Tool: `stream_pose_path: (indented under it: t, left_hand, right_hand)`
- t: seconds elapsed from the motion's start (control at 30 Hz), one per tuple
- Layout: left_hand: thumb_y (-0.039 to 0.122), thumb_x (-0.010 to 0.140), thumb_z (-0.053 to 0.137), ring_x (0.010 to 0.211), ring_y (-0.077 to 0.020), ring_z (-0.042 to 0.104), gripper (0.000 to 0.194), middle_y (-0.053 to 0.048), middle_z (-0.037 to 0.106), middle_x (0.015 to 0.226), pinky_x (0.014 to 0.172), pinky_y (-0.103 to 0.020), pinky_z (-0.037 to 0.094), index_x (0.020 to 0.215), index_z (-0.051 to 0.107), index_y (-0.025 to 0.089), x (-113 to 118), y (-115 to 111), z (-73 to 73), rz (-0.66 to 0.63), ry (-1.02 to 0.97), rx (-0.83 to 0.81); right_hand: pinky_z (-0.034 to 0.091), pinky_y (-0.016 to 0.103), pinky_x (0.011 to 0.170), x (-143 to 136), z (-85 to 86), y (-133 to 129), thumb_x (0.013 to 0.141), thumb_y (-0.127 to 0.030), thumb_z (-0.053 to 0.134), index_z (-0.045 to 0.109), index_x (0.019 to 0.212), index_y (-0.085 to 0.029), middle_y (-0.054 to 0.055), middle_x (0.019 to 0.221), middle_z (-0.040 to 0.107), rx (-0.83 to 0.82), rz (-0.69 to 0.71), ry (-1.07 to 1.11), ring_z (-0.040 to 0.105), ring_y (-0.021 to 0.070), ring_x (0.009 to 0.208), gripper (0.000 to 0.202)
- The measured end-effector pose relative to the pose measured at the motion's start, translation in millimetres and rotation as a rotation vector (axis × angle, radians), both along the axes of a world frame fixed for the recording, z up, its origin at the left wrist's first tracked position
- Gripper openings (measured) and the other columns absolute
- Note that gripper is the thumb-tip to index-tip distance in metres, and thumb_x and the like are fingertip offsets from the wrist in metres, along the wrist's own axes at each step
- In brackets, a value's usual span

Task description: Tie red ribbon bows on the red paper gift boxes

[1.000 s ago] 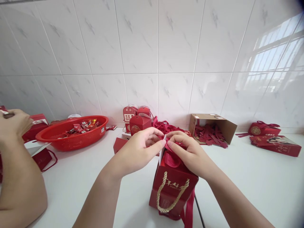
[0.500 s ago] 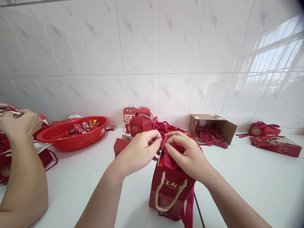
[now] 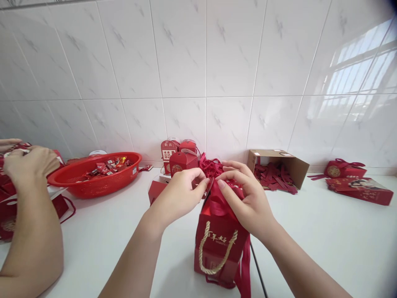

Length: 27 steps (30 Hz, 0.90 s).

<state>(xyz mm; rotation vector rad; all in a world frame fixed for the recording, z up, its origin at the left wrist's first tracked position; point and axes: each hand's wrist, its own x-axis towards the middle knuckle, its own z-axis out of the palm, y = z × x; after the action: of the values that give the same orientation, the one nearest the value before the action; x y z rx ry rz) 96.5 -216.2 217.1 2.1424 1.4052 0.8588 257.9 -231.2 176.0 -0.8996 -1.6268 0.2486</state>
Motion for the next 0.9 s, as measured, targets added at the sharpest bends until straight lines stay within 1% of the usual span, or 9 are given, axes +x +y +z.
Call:
stream_pose_path:
  t: [0.13,0.23,0.33,0.47,0.53,0.63,0.73,0.8,0.9]
  left_hand:
    - [0.039,0.08,0.047,0.04,-0.0162,0.052,0.023,-0.001,0.058,0.052,0.042,-0.026,0.032,0.066,0.052,0.022,-19.7,21.4,-9.2,0.227,0.302,-0.061]
    - [0.033,0.07,0.055,0.048,-0.0221,0.057,0.019,-0.006,0.061,0.056,0.047,-0.029,0.033,0.056,0.049,0.021,-42.3,42.2,-12.4,0.421,0.483,-0.109]
    - [0.026,0.062,0.059,0.061,-0.0297,0.062,0.013,-0.011,0.065,0.065,0.052,-0.033,0.037,0.054,0.049,0.021,-67.6,58.8,-8.9,0.546,0.494,-0.128]
    - [0.027,0.065,0.056,0.082,-0.0327,0.064,0.008,-0.013,0.069,0.089,0.062,-0.036,0.044,0.07,0.058,0.021,-90.2,62.3,-1.8,0.64,0.425,-0.094]
    - [0.034,0.071,0.055,0.091,-0.0287,0.064,0.017,-0.009,0.069,0.099,0.07,-0.034,0.046,0.082,0.06,0.022,-89.6,55.4,1.0,0.539,0.275,-0.033]
    - [0.045,0.077,0.055,0.097,-0.0231,0.062,0.027,-0.005,0.068,0.102,0.08,-0.03,0.047,0.091,0.06,0.023,-73.6,40.6,3.7,0.14,0.039,-0.052]
    - [0.048,0.078,0.057,0.099,-0.0204,0.061,0.03,-0.003,0.066,0.103,0.082,-0.029,0.047,0.096,0.058,0.024,-51.1,31.5,2.4,-0.228,0.005,-0.207]
    - [0.05,0.077,0.059,0.092,-0.0197,0.061,0.033,-0.003,0.065,0.099,0.076,-0.028,0.048,0.095,0.055,0.024,-38.6,31.3,-1.4,-0.31,0.049,-0.271]
    - [0.055,0.074,0.059,0.083,-0.019,0.06,0.038,-0.002,0.063,0.092,0.065,-0.026,0.046,0.092,0.052,0.023,-25.4,35.7,-9.3,-0.246,0.083,-0.257]
  right_hand:
    - [0.042,0.034,0.095,11.8,9.1,-5.8,0.086,-0.032,0.056,0.063,0.09,-0.023,0.006,0.115,0.057,0.01,-0.076,-0.05,0.051,0.0204,0.114,0.012]
    - [0.047,0.032,0.082,30.4,19.0,-16.5,0.089,-0.038,0.051,0.062,0.089,-0.025,0.003,0.101,0.063,-0.193,-0.046,-0.223,0.059,0.0188,0.096,0.017]
    - [0.047,0.031,0.072,47.5,22.5,-26.8,0.09,-0.047,0.045,0.061,0.092,-0.026,0.002,0.097,0.065,-0.451,-0.022,-0.394,0.06,0.0188,0.089,0.026]
    - [0.046,0.033,0.07,56.1,15.5,-29.5,0.087,-0.059,0.043,0.06,0.096,-0.027,0.003,0.098,0.065,-0.621,-0.07,-0.512,0.059,0.0207,0.088,0.038]
    - [0.046,0.034,0.071,55.0,10.8,-25.9,0.086,-0.062,0.042,0.06,0.094,-0.026,0.003,0.095,0.065,-0.679,-0.036,-0.536,0.058,0.0207,0.087,0.041]
    - [0.045,0.032,0.07,52.2,6.1,-17.9,0.086,-0.062,0.042,0.06,0.088,-0.025,0.002,0.091,0.064,-0.731,0.063,-0.496,0.058,0.0187,0.082,0.041]
    - [0.045,0.031,0.071,51.7,3.4,-10.9,0.085,-0.06,0.046,0.059,0.083,-0.022,0.002,0.088,0.062,-0.725,0.135,-0.406,0.055,0.0169,0.08,0.04]
    - [0.046,0.031,0.073,52.6,2.1,-7.5,0.084,-0.059,0.049,0.058,0.083,-0.02,0.002,0.088,0.059,-0.743,0.204,-0.334,0.054,0.0168,0.082,0.04]
    - [0.048,0.031,0.076,54.1,0.0,-2.9,0.083,-0.057,0.053,0.056,0.083,-0.019,0.003,0.087,0.057,-0.821,0.325,-0.178,0.055,0.0168,0.084,0.038]
